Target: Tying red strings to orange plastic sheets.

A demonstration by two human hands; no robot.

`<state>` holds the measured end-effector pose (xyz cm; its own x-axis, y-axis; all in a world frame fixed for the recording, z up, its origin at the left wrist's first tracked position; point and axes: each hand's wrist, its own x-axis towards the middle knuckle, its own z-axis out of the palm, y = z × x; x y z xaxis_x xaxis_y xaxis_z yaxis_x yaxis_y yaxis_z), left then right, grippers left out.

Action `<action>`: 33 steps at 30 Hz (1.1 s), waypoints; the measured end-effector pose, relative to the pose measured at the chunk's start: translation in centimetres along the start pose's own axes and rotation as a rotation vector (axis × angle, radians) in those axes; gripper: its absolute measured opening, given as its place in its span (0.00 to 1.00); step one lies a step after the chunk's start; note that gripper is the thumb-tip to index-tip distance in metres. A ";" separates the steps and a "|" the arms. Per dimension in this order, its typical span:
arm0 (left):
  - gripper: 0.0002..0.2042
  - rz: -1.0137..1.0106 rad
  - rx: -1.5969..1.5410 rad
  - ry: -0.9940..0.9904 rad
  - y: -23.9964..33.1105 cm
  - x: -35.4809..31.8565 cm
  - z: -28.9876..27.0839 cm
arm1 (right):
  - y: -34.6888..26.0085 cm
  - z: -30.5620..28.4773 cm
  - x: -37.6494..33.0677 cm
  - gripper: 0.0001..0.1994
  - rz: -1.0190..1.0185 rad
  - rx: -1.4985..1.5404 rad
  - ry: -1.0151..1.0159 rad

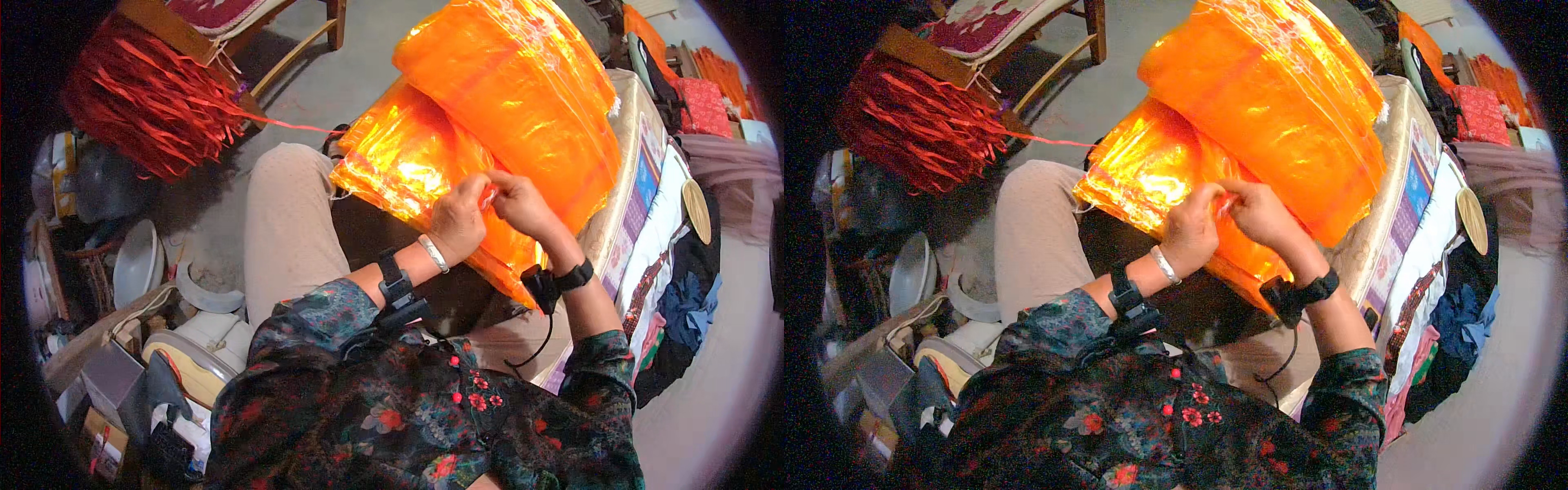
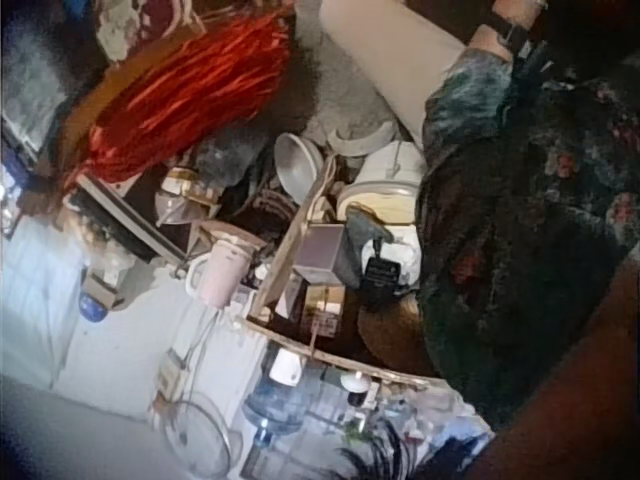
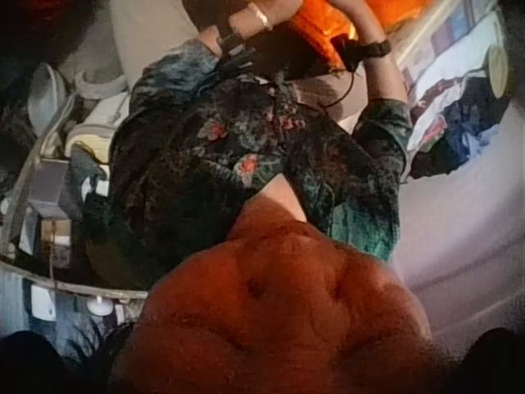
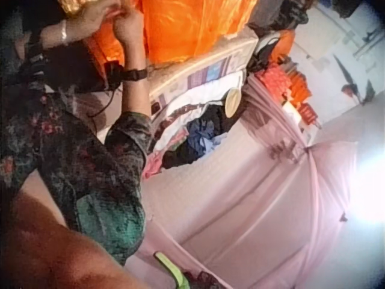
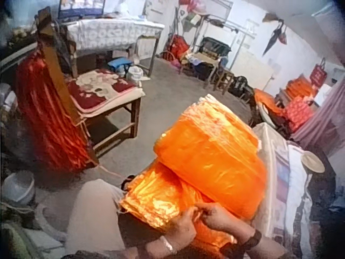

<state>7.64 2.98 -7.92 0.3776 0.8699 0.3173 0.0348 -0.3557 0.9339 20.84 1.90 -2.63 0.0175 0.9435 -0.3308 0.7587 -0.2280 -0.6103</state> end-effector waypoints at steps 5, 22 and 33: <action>0.17 -0.425 -0.157 0.118 0.6 -1.3 1.4 | -0.5 -2.7 0.5 0.15 0.141 0.091 -0.077; 0.14 -0.722 -0.418 -0.007 -1.3 -0.2 2.9 | -0.1 -4.8 1.2 0.12 0.136 -0.026 -0.096; 0.08 -0.301 -0.134 0.168 -2.7 -1.0 1.6 | -4.3 -4.0 3.2 0.08 0.017 -0.621 -0.442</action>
<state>8.66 2.49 -10.99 0.2114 0.9767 0.0372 -0.0045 -0.0371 0.9993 20.25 6.85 1.85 -0.1308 0.7274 -0.6737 0.9899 0.0584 -0.1291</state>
